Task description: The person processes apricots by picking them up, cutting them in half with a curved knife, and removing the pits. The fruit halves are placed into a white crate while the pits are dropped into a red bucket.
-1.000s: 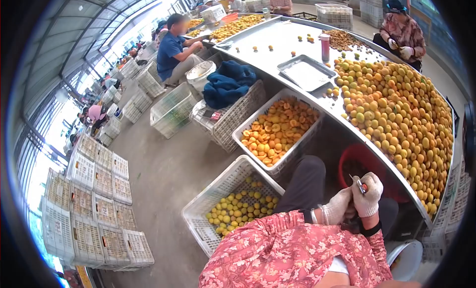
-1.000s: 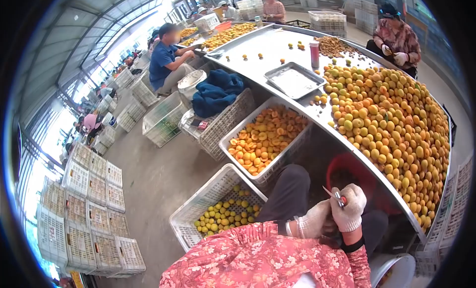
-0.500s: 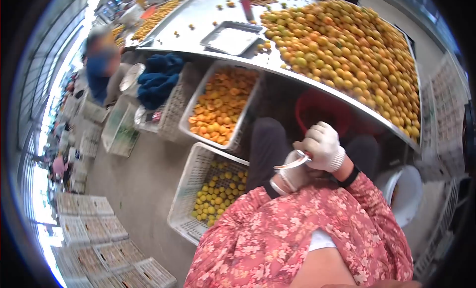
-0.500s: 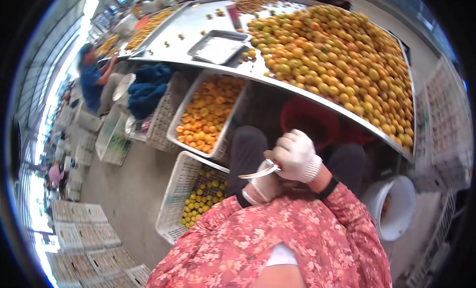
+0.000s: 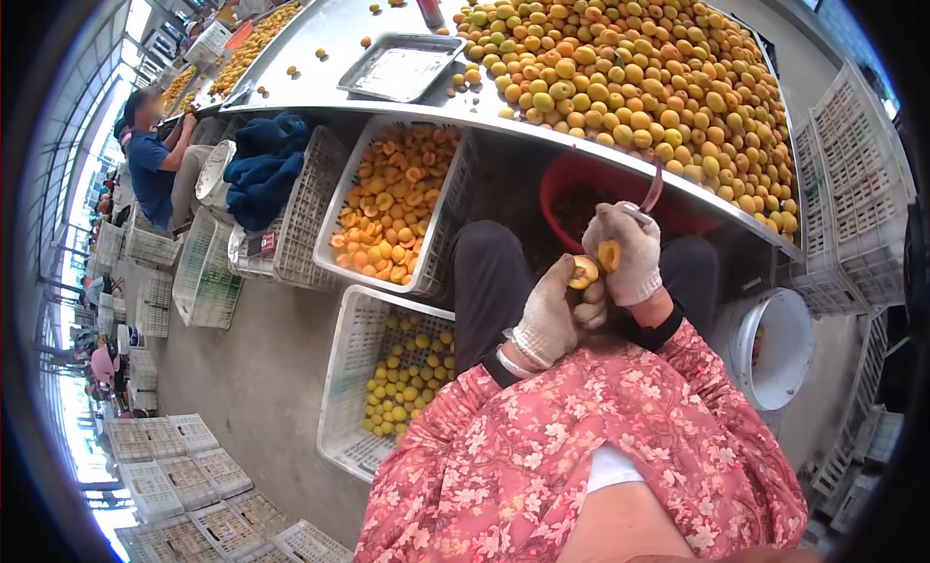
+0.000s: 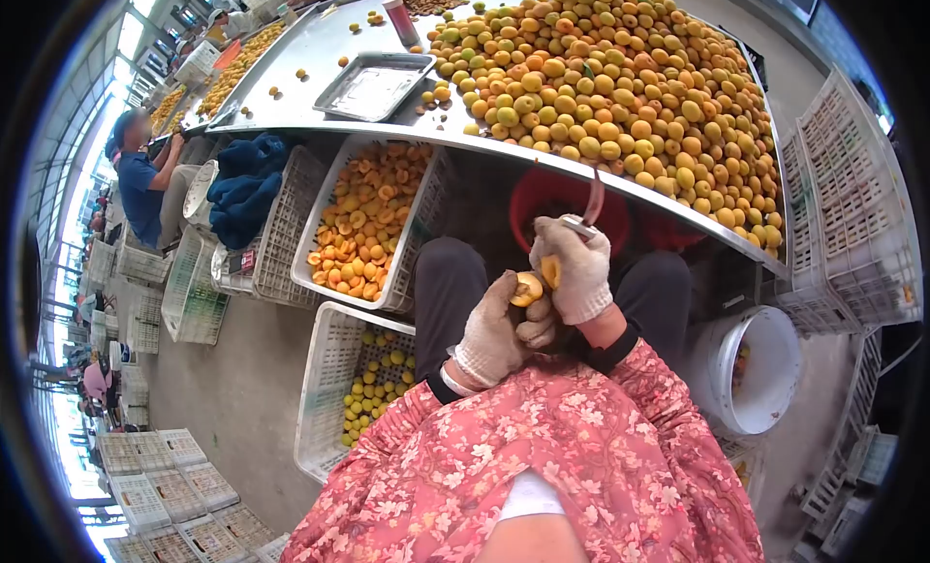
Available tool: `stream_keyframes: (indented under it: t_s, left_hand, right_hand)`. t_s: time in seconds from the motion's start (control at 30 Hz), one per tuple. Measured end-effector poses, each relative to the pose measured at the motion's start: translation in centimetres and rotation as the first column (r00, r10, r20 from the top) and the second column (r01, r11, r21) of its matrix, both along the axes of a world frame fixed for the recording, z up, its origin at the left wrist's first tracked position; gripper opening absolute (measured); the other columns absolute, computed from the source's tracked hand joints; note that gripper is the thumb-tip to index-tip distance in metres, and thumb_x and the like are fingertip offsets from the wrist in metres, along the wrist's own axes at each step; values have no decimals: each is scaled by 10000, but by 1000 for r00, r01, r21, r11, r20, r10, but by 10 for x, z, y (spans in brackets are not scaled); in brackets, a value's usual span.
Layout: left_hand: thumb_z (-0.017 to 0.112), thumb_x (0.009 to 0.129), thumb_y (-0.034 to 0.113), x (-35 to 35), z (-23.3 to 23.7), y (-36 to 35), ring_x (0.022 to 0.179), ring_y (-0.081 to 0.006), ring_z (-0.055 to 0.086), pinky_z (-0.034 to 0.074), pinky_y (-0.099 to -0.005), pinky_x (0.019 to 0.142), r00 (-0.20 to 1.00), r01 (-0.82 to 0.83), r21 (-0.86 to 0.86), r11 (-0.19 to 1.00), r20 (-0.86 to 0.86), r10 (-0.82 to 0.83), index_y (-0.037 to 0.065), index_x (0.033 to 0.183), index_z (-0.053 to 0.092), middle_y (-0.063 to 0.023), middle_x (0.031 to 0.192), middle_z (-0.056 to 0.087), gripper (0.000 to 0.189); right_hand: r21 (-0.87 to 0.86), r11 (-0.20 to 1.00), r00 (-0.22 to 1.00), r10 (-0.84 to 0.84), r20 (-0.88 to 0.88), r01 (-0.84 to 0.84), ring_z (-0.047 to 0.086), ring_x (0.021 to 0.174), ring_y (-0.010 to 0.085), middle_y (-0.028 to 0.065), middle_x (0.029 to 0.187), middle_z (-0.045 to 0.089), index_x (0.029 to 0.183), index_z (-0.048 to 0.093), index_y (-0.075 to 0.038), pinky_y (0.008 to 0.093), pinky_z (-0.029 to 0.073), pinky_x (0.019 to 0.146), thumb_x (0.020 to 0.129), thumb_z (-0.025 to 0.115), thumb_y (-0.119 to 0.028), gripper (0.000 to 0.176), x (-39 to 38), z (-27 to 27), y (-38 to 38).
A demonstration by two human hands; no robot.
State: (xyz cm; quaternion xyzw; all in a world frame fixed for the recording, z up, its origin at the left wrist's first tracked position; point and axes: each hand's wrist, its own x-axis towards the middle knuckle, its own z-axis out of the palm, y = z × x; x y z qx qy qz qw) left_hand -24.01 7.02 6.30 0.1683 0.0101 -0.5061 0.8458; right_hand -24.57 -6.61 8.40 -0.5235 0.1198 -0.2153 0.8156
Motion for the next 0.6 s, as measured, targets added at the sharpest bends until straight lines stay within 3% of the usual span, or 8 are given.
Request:
stream_keyframes:
  t_s: [0.03,0.2,0.3,0.37,0.43,0.5,0.57,0.6]
  left_hand:
    - [371,1036,412,0,1,0,538,-158,434,351,-298,533,1000,1,-5,1000,-1,-1,101,931,545,-24,690,487,372]
    - [443,1021,391,4,7,-1,672,-160,545,460,-313,606,998,-55,200,978,6,54,90,1086,549,-47,868,582,325]
    - [499,1011,309,8,3,-1,711,-154,575,484,-303,624,980,-2,146,989,195,-27,85,1124,549,-35,902,587,256]
    - [596,968,236,8,-16,-2,690,-130,569,473,-275,610,977,-109,226,968,202,63,96,1122,554,-19,881,582,212]
    - [612,960,241,13,-19,7,678,-119,559,471,-267,605,985,-135,241,961,135,105,103,1101,561,-8,864,572,204]
    - [625,959,305,28,-24,18,665,-114,546,465,-261,593,980,-177,263,948,135,145,93,1092,567,-7,835,561,256]
    - [616,957,391,61,-38,36,656,-116,530,455,-257,577,887,-364,62,929,-282,366,84,1101,570,-15,805,549,342]
    - [603,955,419,78,-38,51,656,-119,526,454,-258,574,838,-487,84,869,-235,493,86,1109,572,-19,804,550,368]
  right_hand:
    - [230,973,1000,13,-9,-10,495,535,125,15,627,535,719,572,-68,280,406,511,924,600,-90,208,1,0,-3]
    - [190,976,995,-103,-20,105,520,555,78,3,628,572,740,637,-62,243,411,521,895,678,-105,166,-4,-7,-1]
    - [-309,943,978,-167,-129,120,492,593,24,-44,644,574,700,613,-68,218,397,536,892,709,-128,223,-6,-1,9]
    - [-404,912,974,-155,-166,76,497,607,17,-51,647,575,704,617,-78,206,405,544,880,724,-118,209,-4,-8,19]
    - [-230,967,981,-145,-126,113,516,547,24,-36,654,609,759,638,-87,201,419,487,898,711,-159,173,6,-12,23]
    - [-226,968,977,-146,-152,110,492,486,29,-21,650,618,774,639,-90,200,380,404,915,698,-211,194,8,-11,14]
    - [-209,967,969,-181,-170,144,455,428,41,-12,598,572,737,611,-95,197,332,343,933,672,-232,247,13,1,14]
    - [-201,976,978,-124,-168,90,456,425,49,-13,582,554,747,608,-91,197,327,341,935,667,-235,244,13,3,11]
